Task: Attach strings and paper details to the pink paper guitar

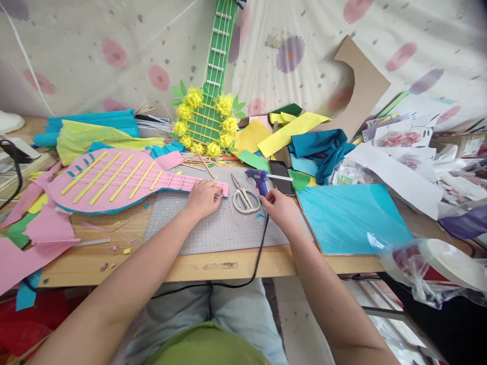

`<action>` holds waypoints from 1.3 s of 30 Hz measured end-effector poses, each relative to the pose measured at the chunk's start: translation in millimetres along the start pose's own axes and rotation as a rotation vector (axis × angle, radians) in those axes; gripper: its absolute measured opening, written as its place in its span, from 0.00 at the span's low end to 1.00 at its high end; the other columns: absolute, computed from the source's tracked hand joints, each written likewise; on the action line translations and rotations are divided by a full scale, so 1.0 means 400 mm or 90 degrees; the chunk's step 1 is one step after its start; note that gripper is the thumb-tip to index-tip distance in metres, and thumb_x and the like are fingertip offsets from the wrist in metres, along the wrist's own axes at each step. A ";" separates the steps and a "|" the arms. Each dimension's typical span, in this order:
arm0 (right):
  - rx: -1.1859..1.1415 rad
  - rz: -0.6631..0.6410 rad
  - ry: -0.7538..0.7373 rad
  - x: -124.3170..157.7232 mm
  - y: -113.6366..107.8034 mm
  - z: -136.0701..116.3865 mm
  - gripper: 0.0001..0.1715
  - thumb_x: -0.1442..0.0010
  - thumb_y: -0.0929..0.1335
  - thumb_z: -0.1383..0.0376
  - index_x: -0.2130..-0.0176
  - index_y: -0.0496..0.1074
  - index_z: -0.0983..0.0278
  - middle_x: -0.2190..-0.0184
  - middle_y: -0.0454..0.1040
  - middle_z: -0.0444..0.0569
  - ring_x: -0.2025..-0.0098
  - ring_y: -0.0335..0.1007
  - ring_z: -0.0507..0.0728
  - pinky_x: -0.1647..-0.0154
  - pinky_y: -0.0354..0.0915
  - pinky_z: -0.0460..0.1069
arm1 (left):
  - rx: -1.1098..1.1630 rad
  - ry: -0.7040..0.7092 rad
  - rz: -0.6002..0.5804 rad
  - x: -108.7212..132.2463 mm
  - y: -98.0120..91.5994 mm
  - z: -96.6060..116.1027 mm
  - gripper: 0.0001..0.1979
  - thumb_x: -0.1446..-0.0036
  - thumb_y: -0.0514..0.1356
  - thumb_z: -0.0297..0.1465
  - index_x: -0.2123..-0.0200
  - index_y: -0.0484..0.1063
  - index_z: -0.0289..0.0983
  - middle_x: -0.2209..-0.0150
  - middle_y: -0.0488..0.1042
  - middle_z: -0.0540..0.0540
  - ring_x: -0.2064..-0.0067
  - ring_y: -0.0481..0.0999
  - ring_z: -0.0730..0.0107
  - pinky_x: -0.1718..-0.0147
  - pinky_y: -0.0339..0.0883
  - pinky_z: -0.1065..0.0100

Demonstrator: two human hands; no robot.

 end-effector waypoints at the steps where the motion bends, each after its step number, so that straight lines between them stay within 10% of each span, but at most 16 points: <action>1: 0.003 -0.003 0.003 0.000 0.003 0.001 0.12 0.47 0.64 0.57 0.76 0.62 0.62 0.78 0.70 0.43 0.76 0.62 0.51 0.76 0.48 0.45 | 0.013 -0.011 0.007 0.000 -0.005 -0.006 0.12 0.48 0.53 0.31 0.63 0.75 0.38 0.67 0.72 0.42 0.60 0.69 0.58 0.60 0.59 0.58; 9: -0.055 -0.037 -0.078 -0.002 0.037 -0.055 0.12 0.45 0.63 0.57 0.75 0.64 0.62 0.78 0.70 0.43 0.75 0.63 0.51 0.75 0.51 0.45 | 0.143 -0.144 0.089 0.000 -0.049 -0.073 0.23 0.55 0.52 0.23 0.52 0.60 0.30 0.67 0.70 0.43 0.64 0.71 0.61 0.63 0.63 0.61; 19: -0.247 -0.128 -0.277 -0.006 0.130 -0.292 0.13 0.47 0.65 0.63 0.60 0.65 0.61 0.63 0.75 0.44 0.68 0.70 0.50 0.64 0.62 0.46 | 0.129 -0.028 0.040 0.003 -0.011 0.001 0.30 0.59 0.53 0.17 0.49 0.53 0.33 0.62 0.71 0.41 0.58 0.71 0.60 0.58 0.63 0.60; 39: -0.086 -0.037 -0.287 0.002 0.137 -0.267 0.13 0.41 0.59 0.63 0.60 0.70 0.59 0.65 0.76 0.45 0.63 0.71 0.53 0.64 0.58 0.46 | 0.102 -0.011 0.005 0.002 0.014 0.035 0.29 0.56 0.54 0.20 0.47 0.56 0.31 0.54 0.70 0.38 0.51 0.67 0.58 0.53 0.59 0.60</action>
Point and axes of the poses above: each hand's wrist, its own x-axis away from the middle knuckle, its own y-axis out of the palm, z = x × y, the point moved 9 cm from there along -x, towards the middle knuckle
